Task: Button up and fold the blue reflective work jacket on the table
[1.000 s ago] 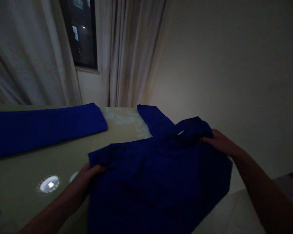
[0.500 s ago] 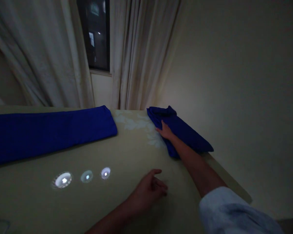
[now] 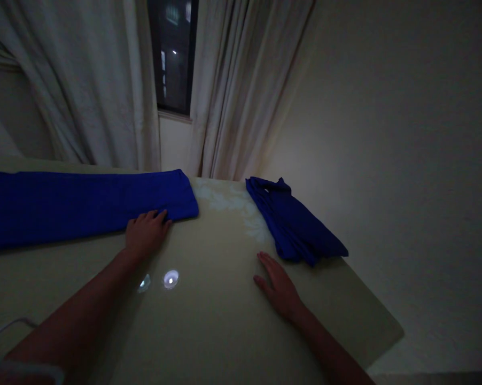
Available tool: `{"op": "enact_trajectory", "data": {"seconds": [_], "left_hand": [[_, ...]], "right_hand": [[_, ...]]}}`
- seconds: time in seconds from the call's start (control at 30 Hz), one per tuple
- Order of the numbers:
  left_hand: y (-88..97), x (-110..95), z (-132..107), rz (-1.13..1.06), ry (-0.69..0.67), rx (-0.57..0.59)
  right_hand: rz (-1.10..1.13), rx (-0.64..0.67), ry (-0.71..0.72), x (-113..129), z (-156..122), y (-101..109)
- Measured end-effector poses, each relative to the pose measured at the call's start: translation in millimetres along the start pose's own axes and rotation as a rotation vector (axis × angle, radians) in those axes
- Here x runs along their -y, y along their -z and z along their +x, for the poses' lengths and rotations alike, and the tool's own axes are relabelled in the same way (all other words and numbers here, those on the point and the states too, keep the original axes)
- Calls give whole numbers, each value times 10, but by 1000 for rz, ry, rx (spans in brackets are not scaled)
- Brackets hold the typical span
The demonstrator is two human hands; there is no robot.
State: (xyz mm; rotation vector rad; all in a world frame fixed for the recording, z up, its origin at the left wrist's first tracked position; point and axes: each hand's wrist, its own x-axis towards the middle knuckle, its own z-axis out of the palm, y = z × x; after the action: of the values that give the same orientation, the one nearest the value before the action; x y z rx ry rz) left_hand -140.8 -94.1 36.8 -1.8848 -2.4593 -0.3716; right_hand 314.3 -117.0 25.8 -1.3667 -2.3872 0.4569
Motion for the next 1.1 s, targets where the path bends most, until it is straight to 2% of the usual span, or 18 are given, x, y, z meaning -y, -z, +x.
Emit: {"op": "enact_trajectory", "data": {"seconds": [0.1,0.23,0.3,0.37,0.43,0.5,0.57,0.6,0.67,0.73,0.77,0.8,0.87,0.93,0.97,1.03,1.1], "left_hand": [[235,-84,58,-21,35,13],[519,-308,-19,-70,72,-8],[592,-534,-233,-114,28,-26],[612,-810,-560,-174,-63,-9],[601,-1044,-910,-298,-228,70],[589,-1123,-1157,-544,-423,184],[593,-966,-1206,-720,-470,199],[597,-798,-1154,-715,-402,148],[587,-342,-939,-491,-132,-34],[539,155,-674,-264,195,-176],[505,373,-555,-229,342,-184],[470,554,-454,-231,428,-152],[420,775,-311,-314,452,-72],[423,814,-222,-401,360,-41],[450,776,-187,-434,307,-66],[549,620,-121,-513,215,-205],[688,401,-58,-644,142,-420]], "right_hand": [[-36,-43,25,88,-102,-89],[70,-94,-7,132,-19,-74],[200,-130,-73,116,48,-41],[405,-175,-167,81,133,33],[670,-218,-299,37,232,163],[906,-213,-449,1,323,326],[1020,-151,-567,-8,385,465],[1025,-119,-606,-1,405,506],[958,-110,-637,30,430,517],[830,-171,-621,71,460,454],[772,-196,-599,91,485,413],[724,-211,-572,109,519,378],[664,-223,-529,141,620,359],[624,-241,-481,171,766,437],[596,-267,-451,185,854,513],[529,-359,-390,213,1057,719],[457,-481,-336,234,1272,945]]}}
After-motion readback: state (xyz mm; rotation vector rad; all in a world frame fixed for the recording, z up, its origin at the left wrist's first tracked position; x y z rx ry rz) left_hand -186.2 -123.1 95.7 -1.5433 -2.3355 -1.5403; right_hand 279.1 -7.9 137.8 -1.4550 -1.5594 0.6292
